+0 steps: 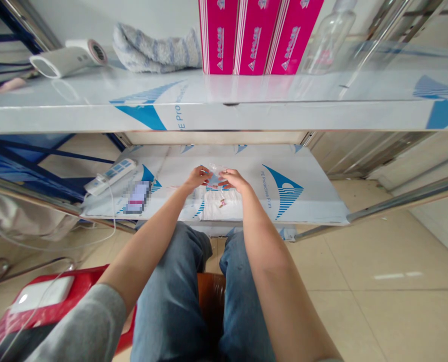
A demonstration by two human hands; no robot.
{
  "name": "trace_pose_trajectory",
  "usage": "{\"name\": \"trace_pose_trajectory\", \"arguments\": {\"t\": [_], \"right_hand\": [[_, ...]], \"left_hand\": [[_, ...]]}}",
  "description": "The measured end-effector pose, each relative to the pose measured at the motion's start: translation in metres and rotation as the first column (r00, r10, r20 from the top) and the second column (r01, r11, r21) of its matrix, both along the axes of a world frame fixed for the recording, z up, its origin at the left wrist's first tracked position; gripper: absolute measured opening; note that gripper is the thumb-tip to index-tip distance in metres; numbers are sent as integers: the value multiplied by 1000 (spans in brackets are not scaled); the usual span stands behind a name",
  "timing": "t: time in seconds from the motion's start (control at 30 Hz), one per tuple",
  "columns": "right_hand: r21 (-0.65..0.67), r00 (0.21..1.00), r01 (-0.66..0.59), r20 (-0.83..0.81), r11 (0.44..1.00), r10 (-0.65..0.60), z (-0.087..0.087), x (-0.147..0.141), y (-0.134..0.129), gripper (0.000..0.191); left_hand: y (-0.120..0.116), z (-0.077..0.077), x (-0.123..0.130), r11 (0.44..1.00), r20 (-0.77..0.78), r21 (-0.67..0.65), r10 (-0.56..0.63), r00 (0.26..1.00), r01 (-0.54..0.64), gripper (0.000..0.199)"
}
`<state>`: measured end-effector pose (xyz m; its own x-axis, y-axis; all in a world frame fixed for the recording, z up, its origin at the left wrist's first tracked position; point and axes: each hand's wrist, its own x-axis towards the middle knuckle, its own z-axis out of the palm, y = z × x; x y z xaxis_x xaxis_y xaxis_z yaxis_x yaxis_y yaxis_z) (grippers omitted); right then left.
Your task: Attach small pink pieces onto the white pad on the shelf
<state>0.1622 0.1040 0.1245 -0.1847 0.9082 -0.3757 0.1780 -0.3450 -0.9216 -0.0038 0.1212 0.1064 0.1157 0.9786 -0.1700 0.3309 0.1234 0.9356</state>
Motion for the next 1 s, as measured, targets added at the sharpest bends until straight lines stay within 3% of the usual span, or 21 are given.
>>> {"name": "trace_pose_trajectory", "arguments": {"t": [0.13,0.27,0.5,0.7,0.83,1.0], "right_hand": [[32,998,50,-45,998,-49,-6,2,6,7],[66,992,103,-80,992,-98,-7,4,10,5],[81,994,85,-80,993,-79,2,-1,6,12],[132,994,99,-65,986,-91,8,-8,6,25],[199,989,150,-34,968,-146,4,-9,9,20],[259,991,103,57,960,-122,3,-8,10,18]], "left_hand": [[3,-6,-4,999,-160,47,16,987,-9,18],[2,-5,-6,995,-185,101,1,983,18,19],[-4,4,5,998,84,-4,-63,994,64,25],[-6,10,11,998,337,-59,-3,941,24,30],[-5,16,13,995,326,-65,92,941,-74,30],[-3,19,13,991,251,-83,118,961,-100,22]]}}
